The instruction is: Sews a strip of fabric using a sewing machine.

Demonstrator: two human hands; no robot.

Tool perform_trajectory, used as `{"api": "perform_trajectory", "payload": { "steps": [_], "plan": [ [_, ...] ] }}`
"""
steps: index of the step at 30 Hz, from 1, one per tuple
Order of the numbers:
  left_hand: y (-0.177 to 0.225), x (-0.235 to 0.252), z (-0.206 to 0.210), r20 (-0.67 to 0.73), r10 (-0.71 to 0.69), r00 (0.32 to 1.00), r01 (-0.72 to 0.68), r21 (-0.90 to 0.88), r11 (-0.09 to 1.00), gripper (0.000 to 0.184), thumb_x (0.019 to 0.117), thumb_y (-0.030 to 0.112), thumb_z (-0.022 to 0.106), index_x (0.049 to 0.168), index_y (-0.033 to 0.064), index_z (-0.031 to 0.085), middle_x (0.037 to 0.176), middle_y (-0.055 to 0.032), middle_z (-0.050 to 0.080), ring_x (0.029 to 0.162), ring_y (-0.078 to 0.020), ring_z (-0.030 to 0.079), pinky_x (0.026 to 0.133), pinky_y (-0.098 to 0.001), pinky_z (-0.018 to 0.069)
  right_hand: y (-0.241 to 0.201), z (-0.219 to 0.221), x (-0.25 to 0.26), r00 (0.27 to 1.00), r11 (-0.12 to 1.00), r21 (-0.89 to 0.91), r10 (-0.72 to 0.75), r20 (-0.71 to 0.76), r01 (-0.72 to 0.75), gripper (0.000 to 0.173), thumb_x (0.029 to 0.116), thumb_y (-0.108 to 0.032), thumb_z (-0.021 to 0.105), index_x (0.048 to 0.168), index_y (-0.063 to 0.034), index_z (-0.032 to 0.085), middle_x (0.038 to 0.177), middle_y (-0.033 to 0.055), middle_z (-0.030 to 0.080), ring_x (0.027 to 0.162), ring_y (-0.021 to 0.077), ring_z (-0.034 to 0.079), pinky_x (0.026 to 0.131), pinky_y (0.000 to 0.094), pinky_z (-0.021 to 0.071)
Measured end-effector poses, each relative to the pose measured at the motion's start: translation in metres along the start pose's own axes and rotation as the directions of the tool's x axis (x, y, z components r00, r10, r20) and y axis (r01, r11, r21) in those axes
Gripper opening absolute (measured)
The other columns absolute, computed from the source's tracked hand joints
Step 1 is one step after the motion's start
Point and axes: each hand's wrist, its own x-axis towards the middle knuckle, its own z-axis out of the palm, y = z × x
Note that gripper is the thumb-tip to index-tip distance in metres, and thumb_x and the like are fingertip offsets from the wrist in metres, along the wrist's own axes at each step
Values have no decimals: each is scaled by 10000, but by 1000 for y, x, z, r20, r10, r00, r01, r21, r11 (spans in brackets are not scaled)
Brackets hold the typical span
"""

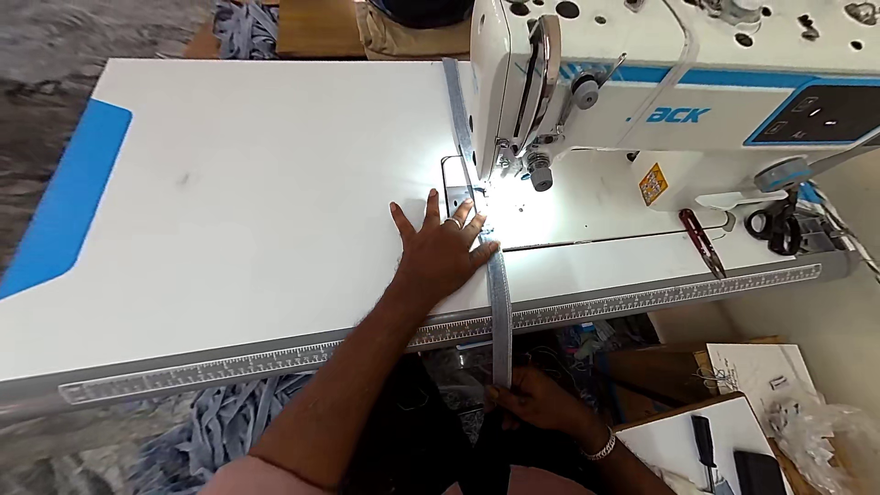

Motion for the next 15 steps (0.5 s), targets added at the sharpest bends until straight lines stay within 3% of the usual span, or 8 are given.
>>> {"api": "perform_trajectory", "payload": {
  "steps": [2, 5, 8, 9, 11, 12, 13, 15],
  "plan": [
    [-4, 12, -2, 9, -31, 999, 32, -6, 999, 694, 1002, 734, 230, 1529, 368, 496, 1652, 51, 382, 1568, -430, 167, 1056, -892, 22, 2, -1, -1, 1000, 998, -55, 14, 24, -13, 353, 1066, -379, 537, 1132, -61, 676, 983, 20, 731, 722, 104, 704, 663, 288, 614],
    [-6, 24, -10, 38, -64, 997, 65, -14, 998, 638, 1028, 674, 272, 1540, 358, 484, 1661, 34, 366, 1570, -433, 151, 1065, -884, 12, -19, -27, -19, 997, 928, -373, 32, 63, -6, 380, 1049, -393, 563, 1247, -85, 661, 1009, 67, 701, 849, 139, 671, 798, 358, 567],
    [-6, 28, -13, 26, -75, 997, 75, -15, 997, 616, 1040, 647, 291, 1530, 341, 505, 1646, 19, 394, 1568, -422, 173, 1069, -882, 15, -81, -75, -63, 981, 794, -606, -78, -180, -48, 303, 1047, -322, 569, 1251, -142, 702, 1029, 29, 729, 885, 142, 695, 808, 407, 591],
    [-5, 29, -12, 26, -79, 997, 79, -17, 997, 613, 1041, 644, 290, 1532, 345, 500, 1647, 21, 394, 1569, -420, 171, 1070, -880, 13, -101, -94, -78, 931, 766, -636, -163, -325, -88, 291, 1056, -301, 554, 1253, -140, 696, 1021, 34, 730, 864, 155, 697, 778, 413, 597],
    [-4, 32, -11, 39, -83, 996, 84, -23, 996, 604, 1047, 634, 282, 1544, 354, 480, 1656, 20, 377, 1572, -424, 155, 1069, -881, 1, -131, -131, -98, 684, 660, -705, -391, -616, -258, 313, 1068, -285, 537, 1281, -89, 656, 1060, 134, 716, 889, 293, 703, 762, 544, 578],
    [-5, 33, -10, 37, -83, 996, 84, -26, 996, 596, 1051, 623, 279, 1544, 354, 480, 1655, 19, 379, 1569, -429, 160, 1065, -886, 4, -140, -149, -99, 561, 585, -707, -456, -691, -397, 406, 1068, -305, 539, 1385, -55, 581, 1195, 210, 676, 1016, 400, 678, 833, 648, 529],
    [-7, 35, -9, 30, -84, 996, 85, -28, 996, 589, 1055, 610, 285, 1539, 346, 489, 1650, 16, 388, 1565, -434, 172, 1061, -889, 9, -143, -166, -95, 516, 507, -677, -438, -736, -534, 529, 1057, -294, 549, 1506, -29, 459, 1414, 259, 561, 1253, 491, 567, 984, 751, 413],
    [-9, 39, -10, 29, -90, 995, 91, -20, 996, 580, 1059, 597, 299, 1535, 332, 498, 1648, 8, 392, 1564, -434, 179, 1066, -885, 8, -135, -196, -81, 568, 378, -653, -323, -757, -656, 634, 1018, -185, 593, 1556, 40, 345, 1556, 326, 375, 1420, 597, 324, 1051, 889, 122]
  ]
}}
